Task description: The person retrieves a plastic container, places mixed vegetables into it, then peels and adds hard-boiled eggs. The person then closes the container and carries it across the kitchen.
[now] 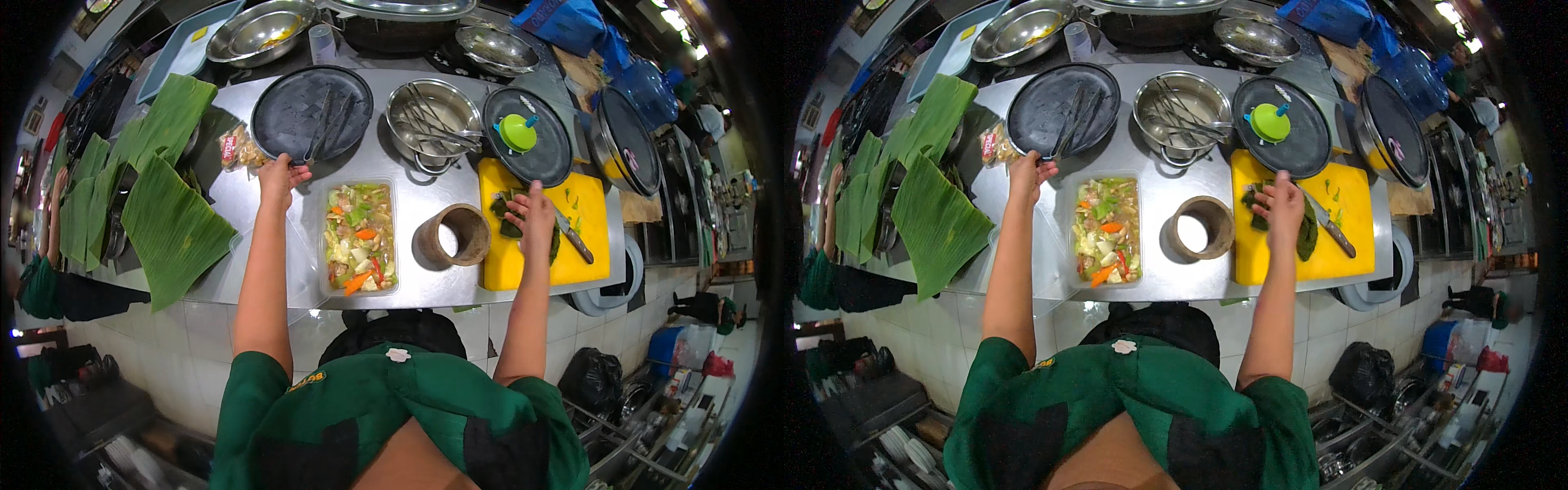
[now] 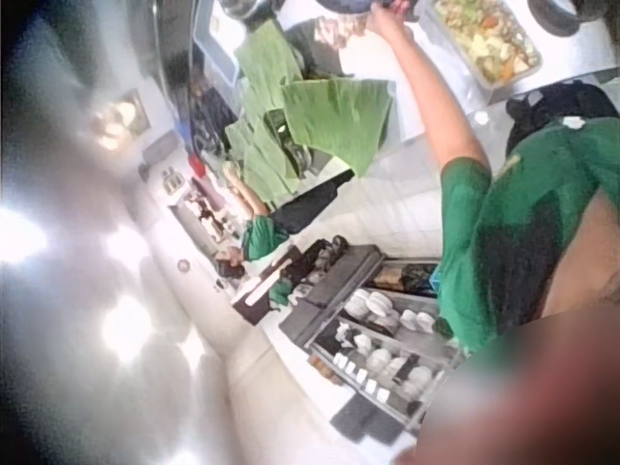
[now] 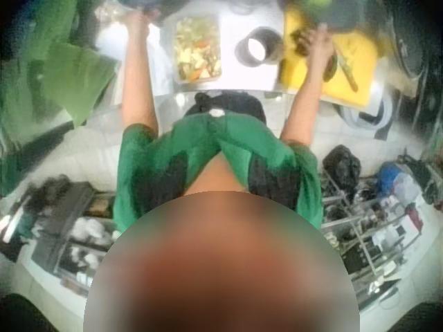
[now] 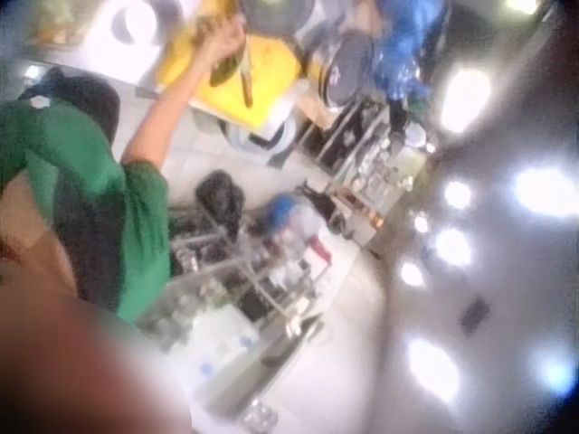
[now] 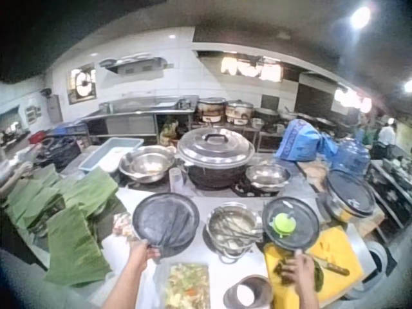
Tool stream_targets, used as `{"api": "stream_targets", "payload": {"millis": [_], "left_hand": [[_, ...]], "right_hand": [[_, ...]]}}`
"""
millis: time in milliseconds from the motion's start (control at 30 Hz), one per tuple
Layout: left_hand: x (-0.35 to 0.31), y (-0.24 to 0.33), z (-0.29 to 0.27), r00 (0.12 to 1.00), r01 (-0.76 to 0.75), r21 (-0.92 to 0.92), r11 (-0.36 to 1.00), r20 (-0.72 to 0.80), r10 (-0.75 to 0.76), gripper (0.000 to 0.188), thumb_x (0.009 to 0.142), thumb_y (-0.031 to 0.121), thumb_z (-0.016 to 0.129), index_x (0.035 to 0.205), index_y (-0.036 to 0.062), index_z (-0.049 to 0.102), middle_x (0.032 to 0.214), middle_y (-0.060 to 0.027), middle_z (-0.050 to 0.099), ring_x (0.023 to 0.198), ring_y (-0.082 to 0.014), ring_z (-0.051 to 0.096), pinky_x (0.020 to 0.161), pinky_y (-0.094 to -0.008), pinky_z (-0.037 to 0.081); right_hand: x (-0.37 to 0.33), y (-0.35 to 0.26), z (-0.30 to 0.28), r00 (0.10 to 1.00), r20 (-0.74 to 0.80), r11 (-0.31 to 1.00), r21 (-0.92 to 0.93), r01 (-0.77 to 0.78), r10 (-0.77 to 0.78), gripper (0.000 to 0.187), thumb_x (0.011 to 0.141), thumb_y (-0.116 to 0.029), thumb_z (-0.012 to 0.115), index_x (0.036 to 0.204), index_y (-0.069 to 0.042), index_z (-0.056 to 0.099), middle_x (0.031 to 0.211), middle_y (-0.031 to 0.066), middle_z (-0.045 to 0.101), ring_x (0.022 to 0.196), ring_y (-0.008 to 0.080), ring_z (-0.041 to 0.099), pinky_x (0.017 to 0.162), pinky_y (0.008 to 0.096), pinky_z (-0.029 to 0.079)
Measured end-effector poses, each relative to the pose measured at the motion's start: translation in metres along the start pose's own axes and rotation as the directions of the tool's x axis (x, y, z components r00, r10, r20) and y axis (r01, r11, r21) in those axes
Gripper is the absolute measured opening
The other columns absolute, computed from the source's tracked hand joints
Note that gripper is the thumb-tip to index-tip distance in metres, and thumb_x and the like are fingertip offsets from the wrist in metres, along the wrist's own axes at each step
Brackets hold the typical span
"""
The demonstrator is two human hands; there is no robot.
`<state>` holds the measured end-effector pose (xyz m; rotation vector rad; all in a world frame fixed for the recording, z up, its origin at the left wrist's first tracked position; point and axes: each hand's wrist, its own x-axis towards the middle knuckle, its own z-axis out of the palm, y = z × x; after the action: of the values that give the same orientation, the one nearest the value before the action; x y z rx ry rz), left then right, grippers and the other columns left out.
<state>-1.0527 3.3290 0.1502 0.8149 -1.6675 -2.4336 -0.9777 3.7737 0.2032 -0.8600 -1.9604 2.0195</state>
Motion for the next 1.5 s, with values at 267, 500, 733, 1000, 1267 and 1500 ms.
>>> {"api": "stream_targets", "payload": {"millis": [267, 500, 733, 1000, 1267, 1500], "left_hand": [[-0.014, 0.012, -0.006, 0.998, 0.054, 0.102, 0.993, 0.017, -0.056, 0.033, 0.091, 0.022, 0.051, 0.100, -0.0093, 0.049, 0.084, -0.0162, 0.057, 0.064, -0.0255, 0.063, 0.055, -0.0362, 0.058], [-0.064, 0.016, -0.042, 0.999, -0.031, 0.130, 0.991, -0.023, 0.034, 0.043, 0.092, 0.032, 0.053, 0.119, -0.0001, 0.045, 0.103, -0.0137, 0.055, 0.078, -0.0259, 0.064, 0.063, -0.0358, 0.057], [-0.138, -0.004, -0.087, 0.998, -0.068, 0.095, 0.993, 0.011, 0.067, 0.032, 0.093, 0.024, 0.053, 0.116, 0.0016, 0.051, 0.098, -0.0103, 0.060, 0.074, -0.0212, 0.064, 0.063, -0.0328, 0.055], [-0.207, -0.024, -0.131, 0.998, 0.049, 0.138, 0.989, 0.029, -0.053, 0.030, 0.092, 0.026, 0.056, 0.109, 0.0009, 0.056, 0.096, -0.0099, 0.062, 0.076, -0.0185, 0.063, 0.064, -0.0292, 0.054], [-0.250, -0.029, -0.170, 0.985, 0.003, 0.117, 0.993, -0.174, 0.017, 0.030, 0.093, 0.026, 0.055, 0.112, 0.0022, 0.055, 0.094, -0.0073, 0.060, 0.075, -0.0161, 0.061, 0.064, -0.0283, 0.053], [-0.279, -0.037, -0.125, 0.932, -0.050, 0.168, 0.985, -0.345, 0.106, 0.026, 0.094, 0.025, 0.054, 0.110, 0.0044, 0.056, 0.095, -0.0055, 0.058, 0.076, -0.0129, 0.058, 0.063, -0.0264, 0.051]], "right_hand": [[0.124, 0.021, -0.017, 0.970, -0.043, 0.929, 0.302, -0.215, 0.239, 0.031, 0.092, -0.023, 0.053, 0.104, 0.003, 0.042, 0.077, 0.0165, 0.056, 0.057, 0.0241, 0.057, 0.047, 0.0306, 0.046], [0.097, -0.021, 0.007, 0.990, 0.058, 0.931, 0.352, 0.097, -0.125, 0.016, 0.086, -0.005, 0.054, 0.090, 0.000, 0.039, 0.068, 0.0147, 0.054, 0.047, 0.0233, 0.055, 0.040, 0.0312, 0.042], [0.069, 0.003, 0.059, 0.951, 0.304, 0.963, 0.232, -0.136, 0.061, 0.021, 0.084, -0.006, 0.054, 0.102, -0.006, 0.044, 0.084, 0.0105, 0.056, 0.052, 0.0227, 0.052, 0.043, 0.0307, 0.042], [0.061, 0.015, 0.085, 0.817, 0.530, 0.974, -0.093, -0.208, 0.225, 0.028, 0.090, -0.026, 0.061, 0.102, -0.004, 0.051, 0.086, 0.0090, 0.062, 0.059, 0.0166, 0.058, 0.046, 0.0235, 0.046], [0.091, -0.012, -0.003, 0.961, 0.255, 0.789, -0.566, 0.239, -0.109, 0.038, 0.085, -0.033, 0.063, 0.108, -0.004, 0.058, 0.079, 0.0136, 0.067, 0.070, 0.0256, 0.064, 0.063, 0.0329, 0.051], [0.197, -0.025, -0.067, 0.696, 0.596, -0.068, -0.776, 0.626, -0.401, 0.063, 0.071, -0.003, 0.065, 0.130, -0.017, 0.048, 0.134, 0.0143, 0.046, 0.117, 0.0337, 0.049, 0.094, 0.0427, 0.044]]}}
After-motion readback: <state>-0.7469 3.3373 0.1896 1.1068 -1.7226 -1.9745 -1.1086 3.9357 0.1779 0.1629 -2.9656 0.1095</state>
